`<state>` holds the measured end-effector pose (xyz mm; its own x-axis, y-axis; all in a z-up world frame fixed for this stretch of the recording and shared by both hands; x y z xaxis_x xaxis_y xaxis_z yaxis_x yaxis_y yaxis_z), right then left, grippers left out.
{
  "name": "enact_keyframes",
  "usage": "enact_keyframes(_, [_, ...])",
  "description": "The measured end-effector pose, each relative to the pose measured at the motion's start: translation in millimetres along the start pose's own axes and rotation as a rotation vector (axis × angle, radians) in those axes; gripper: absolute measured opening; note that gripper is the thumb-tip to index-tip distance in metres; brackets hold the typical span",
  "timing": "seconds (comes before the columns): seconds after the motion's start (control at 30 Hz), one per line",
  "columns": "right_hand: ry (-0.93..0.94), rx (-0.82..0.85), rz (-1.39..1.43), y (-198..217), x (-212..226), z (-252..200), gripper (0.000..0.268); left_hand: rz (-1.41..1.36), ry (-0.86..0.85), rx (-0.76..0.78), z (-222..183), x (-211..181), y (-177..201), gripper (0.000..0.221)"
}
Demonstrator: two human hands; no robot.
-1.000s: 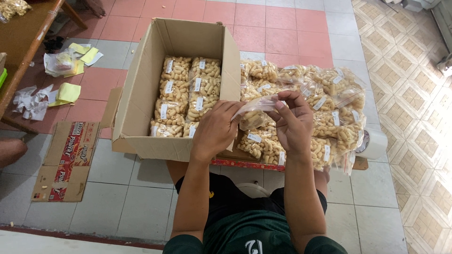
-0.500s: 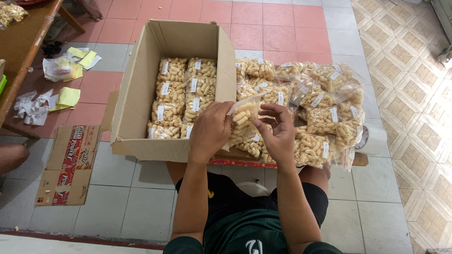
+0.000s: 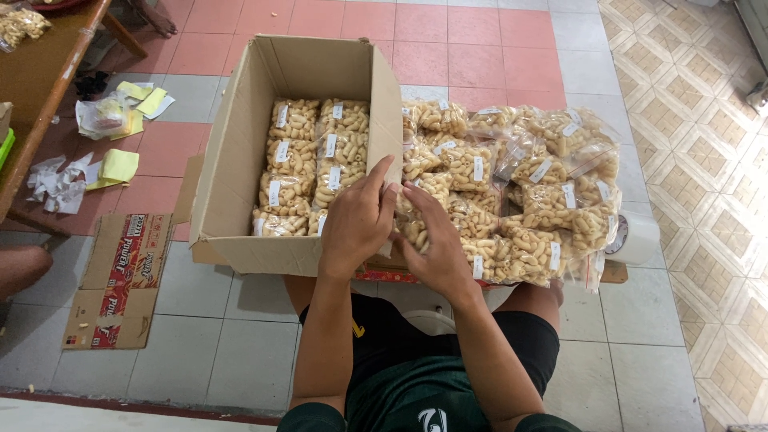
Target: The person picks up small plastic bags of snacks, seals them, and places them into a cardboard box. They repeat this process, arranging the bags neatly inside the box.
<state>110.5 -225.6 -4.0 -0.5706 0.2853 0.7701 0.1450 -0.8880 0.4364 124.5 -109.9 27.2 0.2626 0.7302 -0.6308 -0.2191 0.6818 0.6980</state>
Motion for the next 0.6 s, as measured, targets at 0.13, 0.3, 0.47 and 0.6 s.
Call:
enact_keyframes(0.13, [-0.033, -0.078, 0.075, 14, -7, 0, 0.055, -0.067, -0.004, -0.006, -3, -12, 8, 0.052])
enact_keyframes(0.3, [-0.204, -0.171, 0.389, 20, -36, -9, 0.049, -0.136, -0.003, -0.044, -3, -8, 10, 0.054])
enact_keyframes(0.47, [-0.212, -0.256, 0.842, 12, -71, -13, 0.051, -0.096, -0.003, -0.025, 1, -10, 7, 0.048])
enact_keyframes(0.6, [-0.160, -0.340, 1.282, 4, -80, -18, 0.054, -0.054, 0.003, -0.010, 1, 1, 2, 0.049])
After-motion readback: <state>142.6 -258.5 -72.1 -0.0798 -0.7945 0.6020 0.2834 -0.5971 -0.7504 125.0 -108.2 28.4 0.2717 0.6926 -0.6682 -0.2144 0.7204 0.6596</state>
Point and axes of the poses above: each hand's wrist, its own z-axis towards the middle knuckle, its own y-axis out of the back of the hand, x = y × z, the point moved 9 cm from there along z, towards the middle knuckle, and after that the axes turned 1 degree about -y, right-handed, at the moved point
